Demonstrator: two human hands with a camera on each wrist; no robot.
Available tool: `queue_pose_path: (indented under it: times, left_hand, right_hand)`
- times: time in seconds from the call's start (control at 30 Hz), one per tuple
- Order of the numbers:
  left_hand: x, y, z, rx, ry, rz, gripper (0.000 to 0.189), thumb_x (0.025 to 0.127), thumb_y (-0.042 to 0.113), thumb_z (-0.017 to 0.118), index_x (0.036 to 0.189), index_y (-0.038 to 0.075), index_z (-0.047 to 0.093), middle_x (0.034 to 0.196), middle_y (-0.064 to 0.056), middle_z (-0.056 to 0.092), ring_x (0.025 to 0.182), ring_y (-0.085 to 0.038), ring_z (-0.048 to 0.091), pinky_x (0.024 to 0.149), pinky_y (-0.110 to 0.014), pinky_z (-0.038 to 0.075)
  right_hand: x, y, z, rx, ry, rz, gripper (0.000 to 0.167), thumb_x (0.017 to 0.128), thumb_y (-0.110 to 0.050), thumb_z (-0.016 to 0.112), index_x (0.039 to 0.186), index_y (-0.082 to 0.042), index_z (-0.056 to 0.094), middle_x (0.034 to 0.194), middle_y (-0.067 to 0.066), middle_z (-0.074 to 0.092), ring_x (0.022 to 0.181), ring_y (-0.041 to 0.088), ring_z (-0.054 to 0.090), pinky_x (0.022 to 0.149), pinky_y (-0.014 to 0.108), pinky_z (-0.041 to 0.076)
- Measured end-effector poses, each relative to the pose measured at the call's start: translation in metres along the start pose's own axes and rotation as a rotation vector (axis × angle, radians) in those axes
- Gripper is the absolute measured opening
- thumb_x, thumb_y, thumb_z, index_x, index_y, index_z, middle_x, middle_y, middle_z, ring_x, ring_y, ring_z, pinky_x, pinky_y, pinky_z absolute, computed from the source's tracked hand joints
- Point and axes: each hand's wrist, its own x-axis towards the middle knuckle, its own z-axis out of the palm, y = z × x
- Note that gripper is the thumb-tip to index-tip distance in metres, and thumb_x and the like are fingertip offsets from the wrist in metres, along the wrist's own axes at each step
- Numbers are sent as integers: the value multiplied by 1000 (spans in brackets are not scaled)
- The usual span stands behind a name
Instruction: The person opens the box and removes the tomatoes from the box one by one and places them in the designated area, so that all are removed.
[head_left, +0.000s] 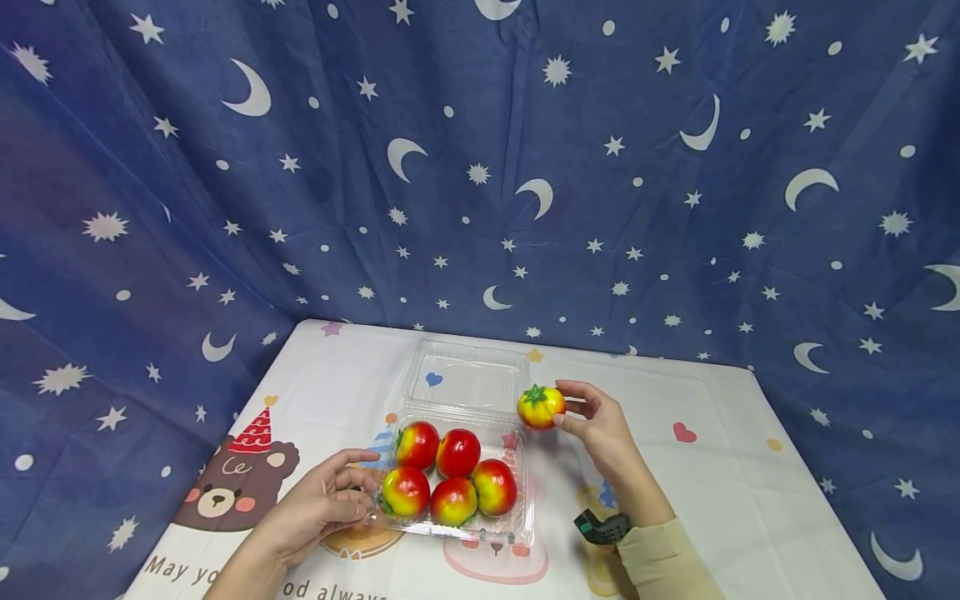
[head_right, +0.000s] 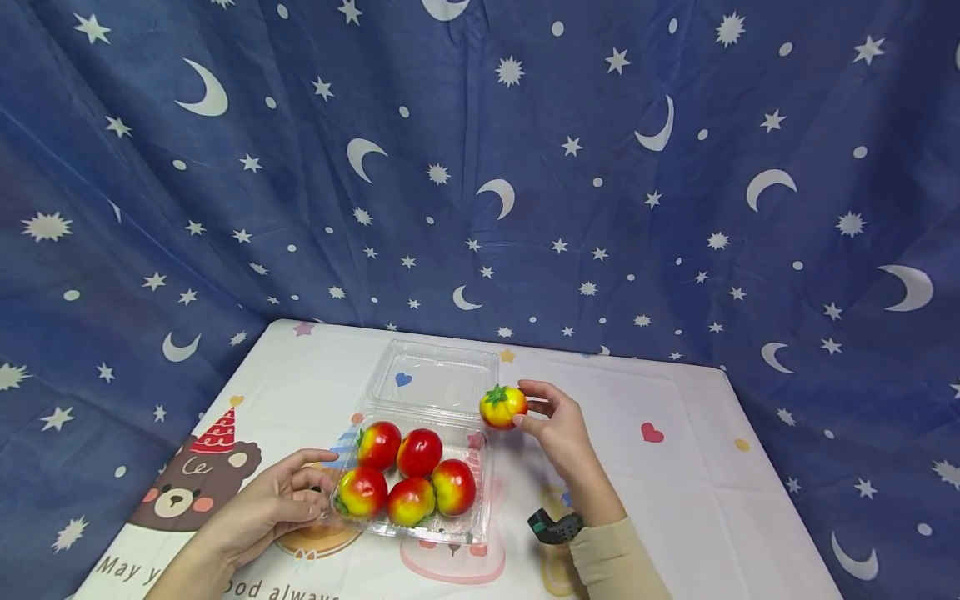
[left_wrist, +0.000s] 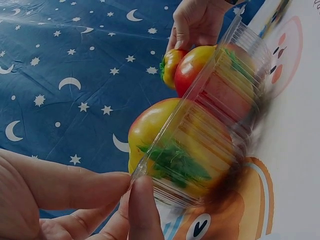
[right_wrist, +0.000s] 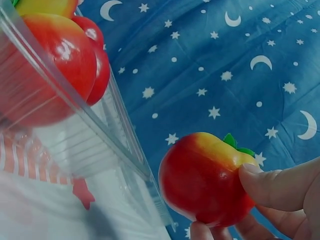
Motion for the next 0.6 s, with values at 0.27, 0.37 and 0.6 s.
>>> queue_pose_path:
  times: [0.27,0.37,0.6]
  left_hand:
    - [1,0,-1,-21,-15,-1,79,93,-2,71,161,-2,31,111,-5,66,88,-15,73,80,-30,65]
    - [1,-1,-1,-22,-15,0,80,92,-2,71,161,-1,30,111,-5,66,89,-15,73,80,-30,65]
    - [2,-1,-1,-29,-14,3,81,92,-3,72,161,-1,29,112,-6,65,88,-15,73,83,-32,66]
  right_hand:
    - [5,10,-5,32,29,21,57,92,11,71,147,3,59,150,22,60,125,33,61,89,19,61]
    - [7,14,-7,46,40,29,58,92,11,70,148,4,57,151,22,59,123,32,61,88,19,61]
    - [12,21,-13,58,55,60,59,94,8,71,150,2,56,153,18,58,126,32,61,90,16,60]
